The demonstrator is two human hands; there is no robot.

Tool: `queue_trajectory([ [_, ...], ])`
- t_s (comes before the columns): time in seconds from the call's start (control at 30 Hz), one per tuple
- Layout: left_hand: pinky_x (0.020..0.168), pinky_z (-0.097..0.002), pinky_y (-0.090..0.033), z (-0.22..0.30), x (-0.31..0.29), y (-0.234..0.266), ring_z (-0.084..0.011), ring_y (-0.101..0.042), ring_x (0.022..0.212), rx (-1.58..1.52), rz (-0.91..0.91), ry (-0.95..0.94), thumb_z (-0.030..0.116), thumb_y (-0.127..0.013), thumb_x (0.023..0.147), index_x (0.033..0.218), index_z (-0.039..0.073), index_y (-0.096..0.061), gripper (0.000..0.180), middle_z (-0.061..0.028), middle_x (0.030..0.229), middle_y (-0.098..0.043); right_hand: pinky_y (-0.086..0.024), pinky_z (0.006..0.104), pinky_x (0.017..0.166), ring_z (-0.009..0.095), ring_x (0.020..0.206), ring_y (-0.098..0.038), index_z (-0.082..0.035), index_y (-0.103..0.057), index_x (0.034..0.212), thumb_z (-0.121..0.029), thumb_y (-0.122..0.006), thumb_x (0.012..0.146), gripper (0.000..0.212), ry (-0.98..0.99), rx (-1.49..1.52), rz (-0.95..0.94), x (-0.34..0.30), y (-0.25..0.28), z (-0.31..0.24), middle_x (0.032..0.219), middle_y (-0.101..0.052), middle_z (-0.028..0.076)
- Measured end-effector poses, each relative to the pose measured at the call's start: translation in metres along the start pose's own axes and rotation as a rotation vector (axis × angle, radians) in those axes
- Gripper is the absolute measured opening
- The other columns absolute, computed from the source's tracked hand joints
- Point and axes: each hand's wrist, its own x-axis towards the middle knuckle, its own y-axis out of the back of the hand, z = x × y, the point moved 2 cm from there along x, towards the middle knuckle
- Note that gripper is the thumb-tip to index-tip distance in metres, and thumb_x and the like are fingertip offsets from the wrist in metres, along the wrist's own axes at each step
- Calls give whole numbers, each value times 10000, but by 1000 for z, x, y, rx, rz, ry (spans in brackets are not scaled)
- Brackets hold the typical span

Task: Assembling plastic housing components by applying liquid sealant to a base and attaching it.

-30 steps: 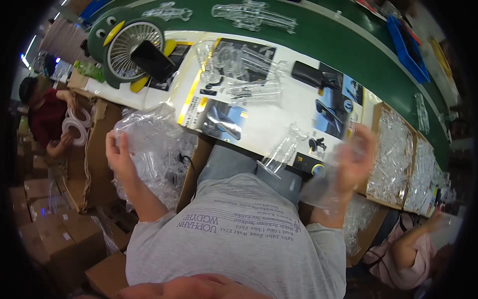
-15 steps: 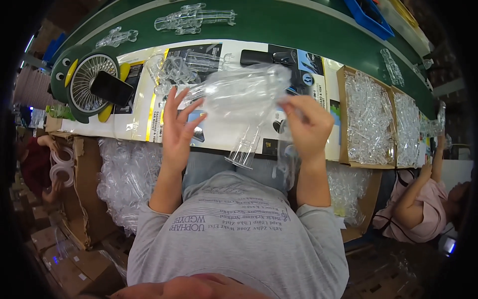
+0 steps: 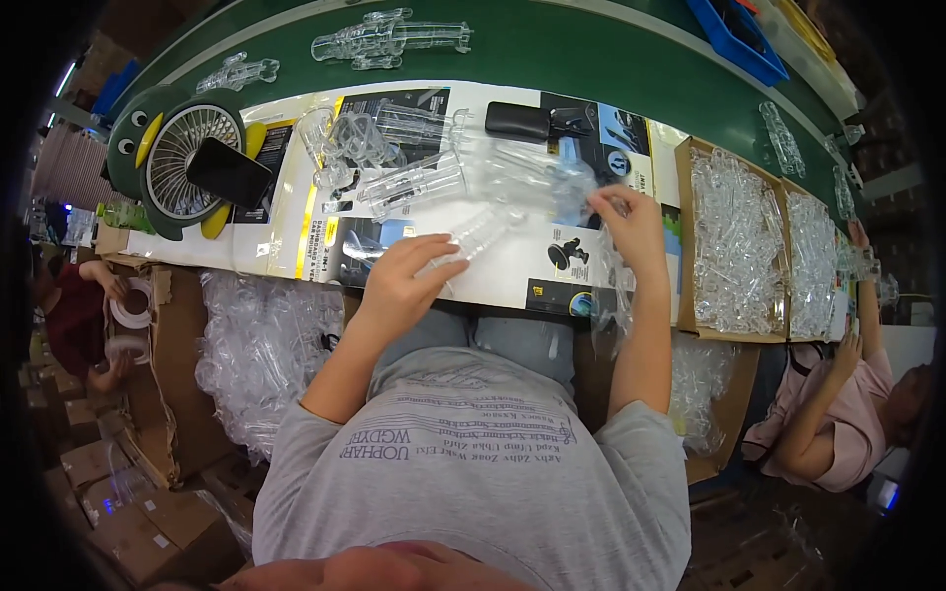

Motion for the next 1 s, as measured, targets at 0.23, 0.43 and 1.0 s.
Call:
queue_trajectory([
  [0.23,812,-363,-450,-9,-4,0,-232,-557,984,113,48,17,38,-611,592,914,118,-662,336,-56,1006,-604,-427,205,674,67,727,-523,-10,-625,917,-146,-599,862,149,133,149,328,-2,18,-9,802,-611,13],
  [0.43,805,-356,-451,-10,-1,-2,-229,-563,965,95,66,49,26,-592,607,919,124,-669,336,-48,986,-609,-425,210,743,89,801,-532,-6,-595,906,-137,-590,871,135,214,299,783,-10,50,-14,855,-594,15],
  [1.0,971,-434,-342,-20,10,-22,-353,-384,1206,142,80,207,-53,-509,664,1059,88,-632,437,-165,1267,-452,-380,158,627,52,711,-493,-4,-553,936,-129,-501,914,138,418,320,880,-13,103,-88,830,-573,12],
])
